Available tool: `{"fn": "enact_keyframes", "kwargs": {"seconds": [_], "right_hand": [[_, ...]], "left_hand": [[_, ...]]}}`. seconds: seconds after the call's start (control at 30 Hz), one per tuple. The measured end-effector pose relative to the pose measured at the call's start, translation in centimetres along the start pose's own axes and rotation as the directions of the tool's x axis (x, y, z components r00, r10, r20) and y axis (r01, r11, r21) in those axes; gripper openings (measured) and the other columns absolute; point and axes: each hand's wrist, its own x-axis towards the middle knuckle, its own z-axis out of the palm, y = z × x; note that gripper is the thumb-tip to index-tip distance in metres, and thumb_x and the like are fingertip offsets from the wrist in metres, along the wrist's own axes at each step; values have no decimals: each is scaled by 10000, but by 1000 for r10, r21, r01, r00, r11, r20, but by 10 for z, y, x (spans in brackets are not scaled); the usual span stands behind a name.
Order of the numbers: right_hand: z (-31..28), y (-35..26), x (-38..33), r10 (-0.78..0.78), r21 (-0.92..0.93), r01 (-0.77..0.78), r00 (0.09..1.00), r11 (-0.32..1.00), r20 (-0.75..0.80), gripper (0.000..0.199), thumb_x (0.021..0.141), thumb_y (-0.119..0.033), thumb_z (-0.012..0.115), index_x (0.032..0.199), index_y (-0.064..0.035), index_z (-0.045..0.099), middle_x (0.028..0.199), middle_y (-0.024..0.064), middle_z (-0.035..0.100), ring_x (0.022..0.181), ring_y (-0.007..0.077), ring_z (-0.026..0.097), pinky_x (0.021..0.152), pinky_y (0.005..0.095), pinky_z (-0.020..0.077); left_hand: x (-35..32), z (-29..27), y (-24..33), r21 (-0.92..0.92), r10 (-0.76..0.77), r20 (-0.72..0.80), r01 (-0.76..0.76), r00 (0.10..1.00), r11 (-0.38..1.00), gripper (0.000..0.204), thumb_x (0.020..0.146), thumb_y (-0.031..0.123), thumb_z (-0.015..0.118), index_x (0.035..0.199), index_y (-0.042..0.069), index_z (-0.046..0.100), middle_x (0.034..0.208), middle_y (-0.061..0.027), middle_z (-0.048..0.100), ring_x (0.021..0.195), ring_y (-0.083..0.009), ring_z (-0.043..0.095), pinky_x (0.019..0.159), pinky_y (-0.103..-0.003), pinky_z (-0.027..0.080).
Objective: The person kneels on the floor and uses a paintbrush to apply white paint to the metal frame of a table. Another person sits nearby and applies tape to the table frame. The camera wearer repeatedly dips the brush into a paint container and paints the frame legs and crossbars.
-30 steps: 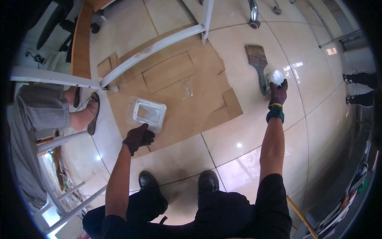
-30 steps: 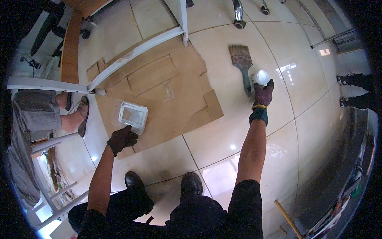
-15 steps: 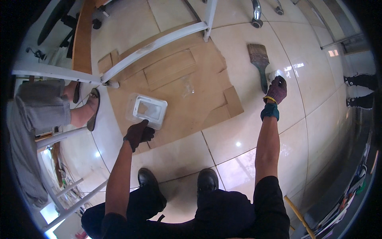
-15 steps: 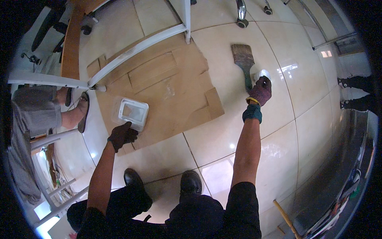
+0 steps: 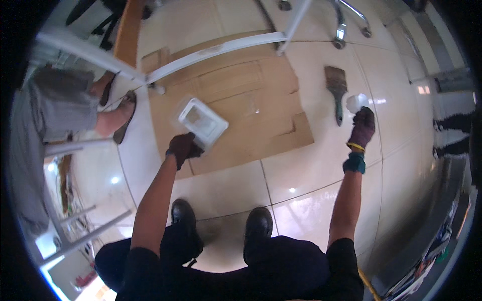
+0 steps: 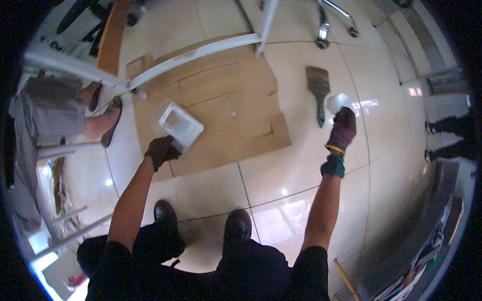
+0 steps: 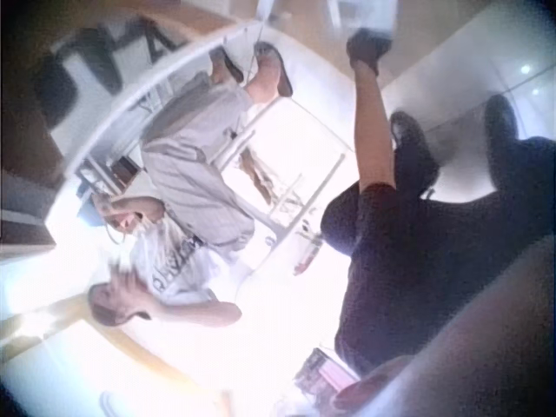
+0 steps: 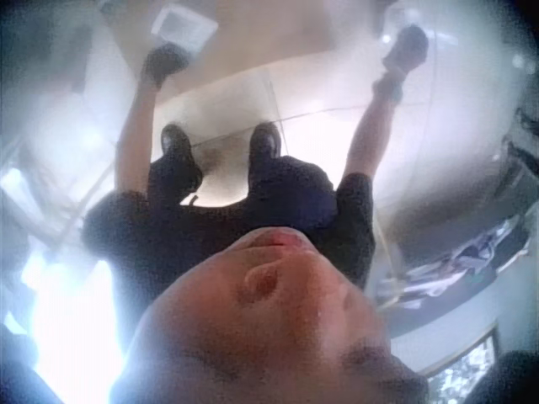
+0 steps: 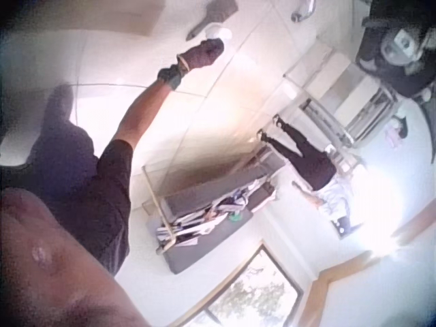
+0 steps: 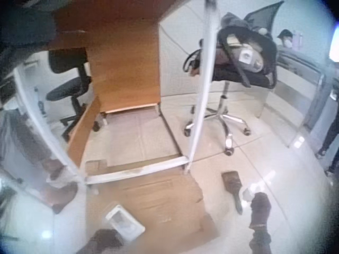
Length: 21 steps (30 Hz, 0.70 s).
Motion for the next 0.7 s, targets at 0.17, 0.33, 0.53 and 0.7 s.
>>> {"fn": "enact_keyframes", "kwargs": {"seconds": [0.17,0.33,0.53,0.7], "right_hand": [[7,-61,-33,-28,209,-30,963,978,267,160,898,-129,562,1013,-23,596,833,-8,568,742,91,503,615,244,421],[39,-123,-70,-58,199,-46,871,979,488,155,898,-76,512,1015,-13,592,895,32,595,747,122,546,675,265,466],[70,-165,-98,-121,225,-69,673,972,729,210,816,41,488,994,2,591,933,60,605,775,136,573,695,260,482],[96,-184,-116,-156,218,-57,527,974,835,243,788,110,491,976,2,600,936,79,618,795,143,593,697,263,495]], "left_hand": [[-1,-14,43,82,-135,-51,139,990,987,345,909,253,468,959,-70,579,775,-206,645,608,-273,651,583,-363,558],[-19,-35,89,624,-5,66,-37,998,781,456,904,302,398,723,-42,636,630,-151,640,554,-232,642,594,-353,540],[-45,-44,120,822,214,117,-215,970,527,521,881,307,333,541,17,599,548,-117,617,512,-217,617,642,-371,509],[-46,-48,117,845,390,71,-264,918,466,537,874,313,324,518,28,607,520,-115,601,493,-230,602,629,-382,503]]}}
